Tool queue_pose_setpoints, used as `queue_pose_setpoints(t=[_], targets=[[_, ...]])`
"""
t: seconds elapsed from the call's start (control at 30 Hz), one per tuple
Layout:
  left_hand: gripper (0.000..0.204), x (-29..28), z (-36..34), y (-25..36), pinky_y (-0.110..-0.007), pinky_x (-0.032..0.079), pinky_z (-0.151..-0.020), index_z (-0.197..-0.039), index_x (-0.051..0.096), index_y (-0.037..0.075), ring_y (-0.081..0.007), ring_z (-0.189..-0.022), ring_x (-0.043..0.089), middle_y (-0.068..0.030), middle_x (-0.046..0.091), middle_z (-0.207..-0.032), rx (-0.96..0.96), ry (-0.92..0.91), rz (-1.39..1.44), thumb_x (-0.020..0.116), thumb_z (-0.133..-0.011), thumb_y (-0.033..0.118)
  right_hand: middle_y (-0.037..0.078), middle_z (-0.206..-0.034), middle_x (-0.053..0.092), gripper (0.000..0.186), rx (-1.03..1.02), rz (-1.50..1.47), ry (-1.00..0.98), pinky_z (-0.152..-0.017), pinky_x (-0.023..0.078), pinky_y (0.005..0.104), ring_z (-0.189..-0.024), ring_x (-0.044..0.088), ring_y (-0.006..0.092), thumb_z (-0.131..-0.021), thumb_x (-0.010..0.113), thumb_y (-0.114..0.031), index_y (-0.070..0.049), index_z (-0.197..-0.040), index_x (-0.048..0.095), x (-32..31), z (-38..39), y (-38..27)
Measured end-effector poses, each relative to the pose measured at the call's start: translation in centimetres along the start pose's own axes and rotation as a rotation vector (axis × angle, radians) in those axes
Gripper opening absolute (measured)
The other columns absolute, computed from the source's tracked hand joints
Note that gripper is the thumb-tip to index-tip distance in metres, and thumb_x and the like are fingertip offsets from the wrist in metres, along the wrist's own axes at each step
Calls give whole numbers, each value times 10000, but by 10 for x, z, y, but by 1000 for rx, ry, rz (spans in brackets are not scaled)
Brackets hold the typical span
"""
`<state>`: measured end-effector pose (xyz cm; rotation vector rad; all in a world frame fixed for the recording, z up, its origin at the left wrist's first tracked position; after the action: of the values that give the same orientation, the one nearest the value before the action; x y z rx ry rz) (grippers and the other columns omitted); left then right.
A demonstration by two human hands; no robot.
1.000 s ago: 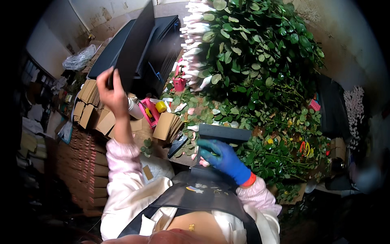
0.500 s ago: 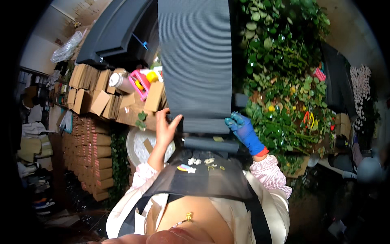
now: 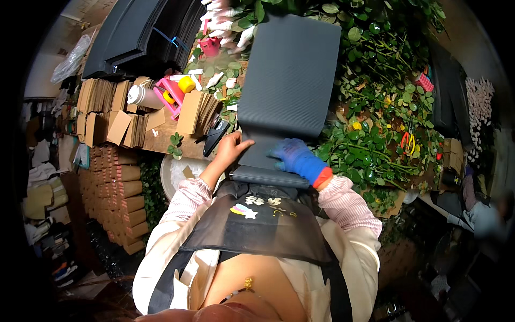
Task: The person arranges white flowers and green leaves into a black rectangular tray. They place the flowers and leaves into the tray, then cover them with a lid. The person repeats this process with multiple trays.
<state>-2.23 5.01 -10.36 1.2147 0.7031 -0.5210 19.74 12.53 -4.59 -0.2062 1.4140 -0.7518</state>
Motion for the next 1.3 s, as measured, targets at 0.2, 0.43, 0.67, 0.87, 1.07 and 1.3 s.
queue_pose_setpoints(t=[0.2,0.43,0.67,0.87,1.07,1.3], targets=[[268,-30,12,52,-387,477,-584,-743,581,78,-269,-688,610,-78,648,-803,702,235,-199,801,-789,224,96,-1082,650,393,19,263,-183,-878,491,466,-1055,622,305,-809,726,-348,-245,-1186,686,20,-10,-2],[591,27,-6,54,-466,282,-1174,-1409,484,39,-287,-1365,436,-133,493,-1462,871,-83,-397,554,-944,397,121,-1150,656,327,-105,201,30,-934,480,470,-1074,608,338,-818,711,-318,-151,-1099,702,25,0,3],[654,29,0,51,-459,308,-1133,-1293,587,58,-276,-1217,519,-112,603,-1251,743,-204,-454,535,-906,583,137,-1141,658,426,62,294,701,-946,483,471,-1064,623,336,-834,706,-310,-115,-1204,620,-106,-25,-70],[649,30,-3,52,-460,376,-1060,-1233,584,19,-308,-1148,552,-179,603,-1192,899,27,-342,544,-916,584,188,-1148,666,476,355,189,80,-867,523,470,-1027,650,377,-827,711,-359,-91,-1210,620,-62,-79,2],[621,53,4,18,-469,351,-1114,-1333,586,97,-341,-1295,499,-152,567,-1370,681,-136,-164,561,-910,550,154,-1308,595,686,-207,90,366,-1022,433,476,-1205,570,335,-820,721,-344,-160,-1436,482,-64,-136,-82],[603,59,6,30,-469,339,-1123,-1378,538,104,-329,-1311,480,-145,534,-1404,691,-201,-55,584,-905,475,71,-1459,480,359,-81,628,267,-1160,286,451,-1373,407,280,-984,433,-216,-161,-1324,535,42,-267,-98]])
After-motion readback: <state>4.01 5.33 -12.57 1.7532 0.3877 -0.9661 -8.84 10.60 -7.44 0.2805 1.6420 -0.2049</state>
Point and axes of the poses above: each hand's wrist, its own z-axis away from the middle knuckle, its own x-axis out of the palm, y = z × x, the point moved 4 cm from there along -z, towards the middle knuckle
